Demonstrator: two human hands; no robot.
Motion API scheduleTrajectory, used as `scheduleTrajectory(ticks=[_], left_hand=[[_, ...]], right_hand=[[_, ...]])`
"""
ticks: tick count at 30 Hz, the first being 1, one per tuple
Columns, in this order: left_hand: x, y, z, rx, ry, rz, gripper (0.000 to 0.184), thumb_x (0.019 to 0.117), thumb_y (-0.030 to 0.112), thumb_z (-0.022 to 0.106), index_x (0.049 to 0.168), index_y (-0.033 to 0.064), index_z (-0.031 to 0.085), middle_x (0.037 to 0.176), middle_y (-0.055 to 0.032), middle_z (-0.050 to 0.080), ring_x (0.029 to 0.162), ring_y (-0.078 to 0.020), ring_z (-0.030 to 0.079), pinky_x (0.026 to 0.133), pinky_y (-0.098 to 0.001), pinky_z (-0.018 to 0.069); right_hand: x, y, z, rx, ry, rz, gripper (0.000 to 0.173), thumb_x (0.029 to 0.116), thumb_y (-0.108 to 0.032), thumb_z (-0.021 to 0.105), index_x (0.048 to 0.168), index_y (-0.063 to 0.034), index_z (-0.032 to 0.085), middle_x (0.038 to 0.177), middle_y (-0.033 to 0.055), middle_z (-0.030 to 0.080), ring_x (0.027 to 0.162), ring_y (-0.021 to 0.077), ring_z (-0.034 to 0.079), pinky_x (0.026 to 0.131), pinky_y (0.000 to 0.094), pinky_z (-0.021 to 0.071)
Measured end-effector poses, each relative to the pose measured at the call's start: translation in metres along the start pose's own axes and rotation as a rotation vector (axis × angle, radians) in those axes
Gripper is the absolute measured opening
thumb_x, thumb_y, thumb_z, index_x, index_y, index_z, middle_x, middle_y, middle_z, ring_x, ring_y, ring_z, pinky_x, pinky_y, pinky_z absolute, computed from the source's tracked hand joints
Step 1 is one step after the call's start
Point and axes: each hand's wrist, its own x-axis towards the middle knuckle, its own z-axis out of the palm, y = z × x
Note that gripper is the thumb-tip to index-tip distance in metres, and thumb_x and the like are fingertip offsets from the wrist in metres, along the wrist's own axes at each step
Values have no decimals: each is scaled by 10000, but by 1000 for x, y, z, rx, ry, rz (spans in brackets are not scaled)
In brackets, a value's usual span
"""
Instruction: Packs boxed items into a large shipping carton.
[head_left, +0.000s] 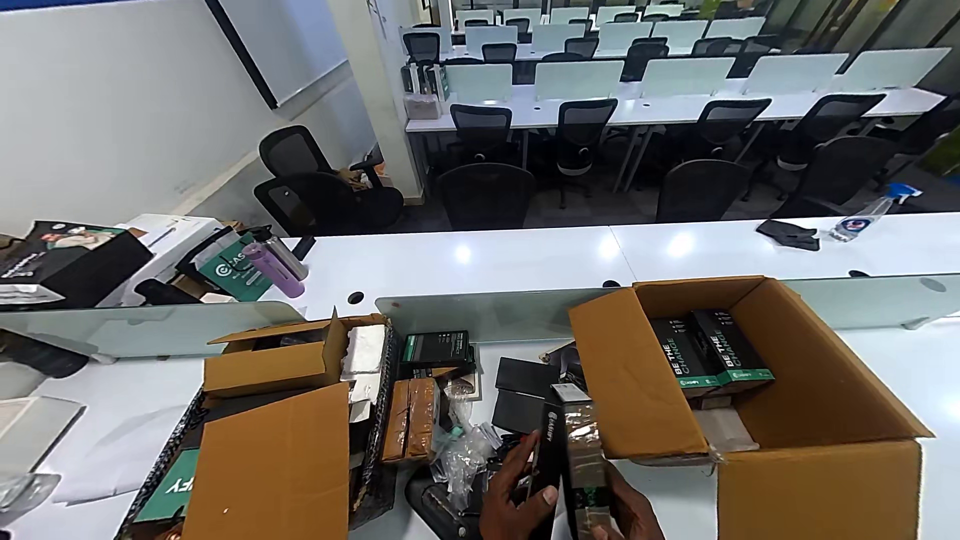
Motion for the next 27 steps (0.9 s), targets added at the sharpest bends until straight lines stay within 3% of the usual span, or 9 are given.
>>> scheduleTrajectory(ticks=[2,6,9,16,19,23,27], left_hand=[[0,-6,2,47,6,19,902,836,495,784,1529,27,446,1525,-195,468,1265,-250,596,915,-419,598],[-3,-11,13,-52,-5,114,997,878,494,754,1527,-119,310,1520,-232,464,1265,-213,610,989,-390,577],[-2,-10,19,-101,16,142,1034,903,524,712,1518,-161,242,1471,-214,524,1232,-169,634,1009,-351,565],[2,-14,16,-172,107,195,1073,912,611,642,1510,-173,220,1447,-197,551,1257,-125,610,1075,-311,512],[-2,-14,12,-176,174,145,1062,935,646,575,1503,-180,224,1430,-194,562,1254,-98,605,1089,-289,496],[-5,-14,9,-255,165,177,916,988,561,558,1495,-150,280,1376,-140,617,1210,-95,633,1070,-305,515],[-6,-11,9,-312,208,157,831,1002,487,586,1484,-137,321,1315,-124,657,1141,-104,667,1021,-310,546]], right_hand=[[2,0,-2,-72,-17,25,1004,824,-600,767,1511,44,420,1506,185,494,1217,201,635,917,390,607],[4,-2,0,-94,-55,34,1028,823,-609,763,1532,37,394,1525,198,469,1245,215,620,919,395,607],[6,-2,7,-130,-82,62,1069,820,-622,757,1558,35,349,1553,216,418,1261,246,603,909,409,608],[9,-1,17,-174,-93,47,1094,820,-612,763,1579,26,301,1576,236,372,1247,245,602,891,402,607],[9,-4,18,-173,-132,48,1080,813,-590,779,1582,8,312,1623,239,298,1341,258,531,907,410,596],[12,-11,16,-161,-178,71,1051,814,-512,814,1592,-20,306,1643,213,272,1331,250,544,900,412,604],[19,-19,7,-190,-208,109,1013,814,-496,816,1580,-38,336,1612,179,343,1274,239,591,901,423,608]])
